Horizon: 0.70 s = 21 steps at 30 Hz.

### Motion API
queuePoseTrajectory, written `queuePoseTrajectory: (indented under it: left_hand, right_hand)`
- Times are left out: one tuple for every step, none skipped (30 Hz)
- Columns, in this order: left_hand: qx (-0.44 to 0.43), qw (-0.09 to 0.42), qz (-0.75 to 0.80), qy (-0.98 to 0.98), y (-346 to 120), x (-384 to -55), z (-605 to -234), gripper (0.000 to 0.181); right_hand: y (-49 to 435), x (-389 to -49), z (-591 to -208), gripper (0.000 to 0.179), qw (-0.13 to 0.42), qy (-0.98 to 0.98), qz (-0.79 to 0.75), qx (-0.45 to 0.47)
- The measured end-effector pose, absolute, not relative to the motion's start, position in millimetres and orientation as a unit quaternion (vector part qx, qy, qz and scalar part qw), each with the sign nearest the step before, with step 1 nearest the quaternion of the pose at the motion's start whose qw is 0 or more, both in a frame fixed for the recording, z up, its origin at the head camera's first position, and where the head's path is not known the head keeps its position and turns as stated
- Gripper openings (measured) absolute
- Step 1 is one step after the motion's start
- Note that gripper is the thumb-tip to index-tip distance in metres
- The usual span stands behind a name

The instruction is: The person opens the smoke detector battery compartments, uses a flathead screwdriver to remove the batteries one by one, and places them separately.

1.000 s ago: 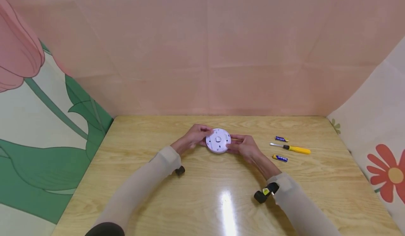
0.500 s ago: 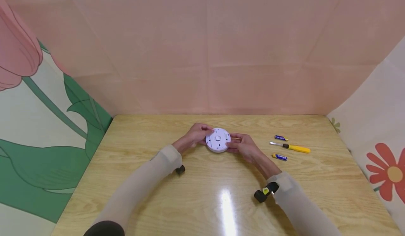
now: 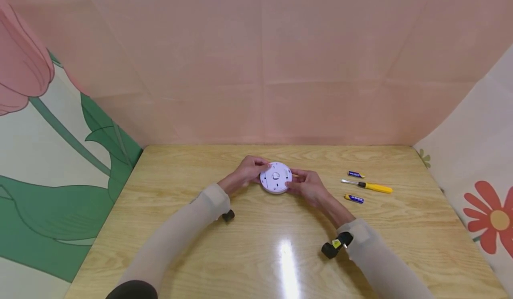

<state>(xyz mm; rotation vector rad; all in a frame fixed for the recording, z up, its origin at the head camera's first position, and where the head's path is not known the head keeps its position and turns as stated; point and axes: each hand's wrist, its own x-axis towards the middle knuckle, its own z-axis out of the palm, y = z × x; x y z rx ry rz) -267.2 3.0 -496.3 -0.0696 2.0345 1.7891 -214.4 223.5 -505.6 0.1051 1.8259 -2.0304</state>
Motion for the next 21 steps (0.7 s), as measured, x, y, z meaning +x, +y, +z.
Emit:
queuePoseTrajectory:
  left_hand:
    - [-0.023,0.215,0.647,0.732,2.7,-266.9,-496.2,0.014]
    - [-0.021,0.215,0.649,0.730,2.5,-266.7,-496.0,0.014]
    - [-0.019,0.215,0.650,0.728,2.4,-266.6,-495.8,0.014]
    - [-0.018,0.215,0.653,0.726,2.2,-266.5,-495.7,0.014]
    - [-0.017,0.215,0.655,0.724,2.1,-266.4,-495.5,0.013]
    - [-0.014,0.214,0.657,0.723,2.0,-266.4,-495.5,0.013]
    - [-0.012,0.212,0.658,0.722,2.0,-266.5,-495.6,0.013]
    - [-0.010,0.210,0.659,0.722,1.9,-266.5,-495.8,0.013]
    - [-0.009,0.209,0.658,0.723,1.8,-266.4,-496.0,0.013]
    - [-0.009,0.208,0.659,0.723,1.8,-266.4,-496.4,0.013]
    - [-0.008,0.207,0.659,0.723,1.9,-266.3,-496.7,0.013]
    - [-0.009,0.206,0.659,0.724,1.9,-266.2,-497.2,0.012]
    - [-0.010,0.204,0.659,0.724,2.1,-266.1,-497.9,0.012]
    - [-0.010,0.203,0.659,0.724,2.3,-266.0,-498.4,0.012]
    - [-0.010,0.203,0.660,0.723,2.4,-266.0,-498.7,0.011]
    - [-0.011,0.202,0.661,0.722,2.5,-265.9,-499.1,0.011]
    - [-0.010,0.201,0.662,0.722,2.6,-265.8,-499.4,0.011]
    - [-0.010,0.199,0.662,0.722,2.6,-265.9,-499.8,0.011]
    - [-0.010,0.199,0.662,0.722,2.4,-265.9,-500.2,0.011]
    - [-0.009,0.198,0.662,0.723,2.2,-265.8,-500.3,0.011]
    - [-0.009,0.198,0.662,0.723,1.7,-265.7,-500.6,0.011]
  right_hand:
    - [223.5,-214.1,-506.0,0.070,0.199,0.662,-0.722,0.038]
    - [223.4,-213.8,-506.5,0.070,0.194,0.669,-0.717,0.038]
    - [223.5,-213.7,-507.0,0.070,0.191,0.675,-0.712,0.037]
    - [223.4,-213.7,-507.5,0.071,0.188,0.682,-0.706,0.035]
    - [223.3,-213.8,-508.0,0.072,0.185,0.690,-0.700,0.032]
    - [223.2,-214.0,-508.4,0.072,0.182,0.697,-0.693,0.030]
    - [222.9,-214.3,-508.7,0.072,0.178,0.703,-0.688,0.031]
    - [222.8,-214.6,-509.1,0.072,0.176,0.706,-0.685,0.029]
    - [222.7,-214.9,-509.3,0.072,0.174,0.709,-0.683,0.030]
    - [222.7,-215.1,-509.5,0.072,0.173,0.713,-0.679,0.031]
    - [222.7,-215.2,-509.7,0.073,0.172,0.717,-0.675,0.031]
    - [222.7,-215.3,-509.7,0.073,0.173,0.718,-0.673,0.032]
    - [222.6,-215.4,-509.8,0.073,0.172,0.719,-0.672,0.033]
    - [222.3,-215.4,-509.7,0.073,0.172,0.721,-0.671,0.034]
    - [222.2,-215.4,-509.6,0.074,0.173,0.721,-0.671,0.035]
    - [222.1,-215.5,-509.5,0.074,0.174,0.720,-0.671,0.034]
    - [221.9,-215.5,-509.4,0.074,0.174,0.719,-0.672,0.036]
    - [221.8,-215.6,-509.2,0.074,0.173,0.718,-0.673,0.038]
    - [221.7,-215.6,-509.2,0.074,0.173,0.717,-0.674,0.040]
    - [221.8,-215.6,-509.2,0.074,0.175,0.718,-0.672,0.039]
    - [222.0,-215.7,-509.1,0.075,0.176,0.719,-0.671,0.040]
